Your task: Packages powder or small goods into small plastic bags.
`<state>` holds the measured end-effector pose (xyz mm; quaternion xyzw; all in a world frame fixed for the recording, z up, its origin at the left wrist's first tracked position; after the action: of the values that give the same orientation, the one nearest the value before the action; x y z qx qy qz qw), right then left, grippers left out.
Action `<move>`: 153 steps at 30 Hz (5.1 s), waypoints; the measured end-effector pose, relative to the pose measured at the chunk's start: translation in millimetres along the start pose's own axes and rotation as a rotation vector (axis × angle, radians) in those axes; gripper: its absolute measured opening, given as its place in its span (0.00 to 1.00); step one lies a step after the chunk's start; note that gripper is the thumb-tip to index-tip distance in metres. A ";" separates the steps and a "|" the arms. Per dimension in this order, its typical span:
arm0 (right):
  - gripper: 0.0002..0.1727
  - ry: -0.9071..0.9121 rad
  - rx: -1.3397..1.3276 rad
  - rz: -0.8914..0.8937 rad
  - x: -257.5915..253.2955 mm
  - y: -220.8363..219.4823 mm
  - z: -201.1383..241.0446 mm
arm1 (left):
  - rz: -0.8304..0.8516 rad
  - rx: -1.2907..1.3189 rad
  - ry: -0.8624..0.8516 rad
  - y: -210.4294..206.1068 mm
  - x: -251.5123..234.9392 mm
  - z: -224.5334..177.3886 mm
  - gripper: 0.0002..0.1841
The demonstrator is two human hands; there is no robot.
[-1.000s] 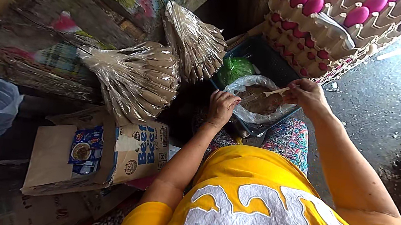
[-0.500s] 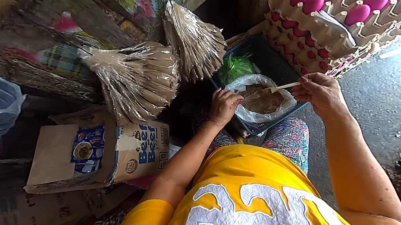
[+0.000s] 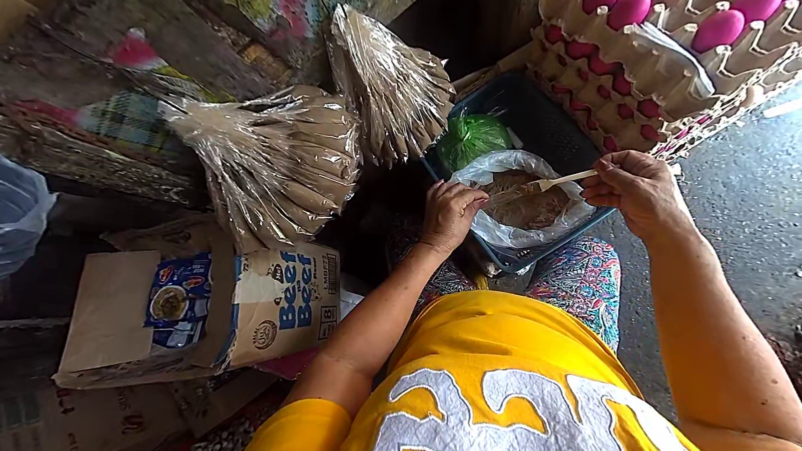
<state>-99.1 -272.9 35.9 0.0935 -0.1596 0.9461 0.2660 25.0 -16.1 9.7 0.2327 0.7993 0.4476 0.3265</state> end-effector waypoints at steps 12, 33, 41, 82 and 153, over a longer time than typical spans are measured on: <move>0.06 0.004 0.085 0.058 -4.4 -11.0 -2.4 | 0.035 0.031 0.018 -4.1 -3.5 -3.2 0.09; 0.10 0.738 0.812 0.274 52.6 -74.6 51.0 | -0.088 0.214 0.205 3.9 12.3 -6.8 0.10; 0.11 0.808 0.827 0.311 72.8 -88.8 62.5 | -0.093 0.409 0.214 9.8 23.8 -10.8 0.12; 0.08 0.664 1.085 0.469 42.5 -146.5 16.2 | -0.072 0.509 0.189 7.7 45.4 4.2 0.11; 0.18 -0.178 0.562 0.001 -28.2 -39.0 -76.8 | -0.129 0.321 0.032 7.2 16.0 -14.7 0.08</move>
<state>-61.6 -227.8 -33.2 0.2462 0.0860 0.9413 0.2141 4.0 -10.2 16.6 0.2226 0.8790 0.2960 0.3004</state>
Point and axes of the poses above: each hand's wrist, its own x-axis away from the middle knuckle, its own y-axis out of the back of the hand, z = x × y, the point moved 3 cm from there along -x, towards the middle knuckle, and after that the axes turned 11 degrees about -x, right-handed, at the moved point
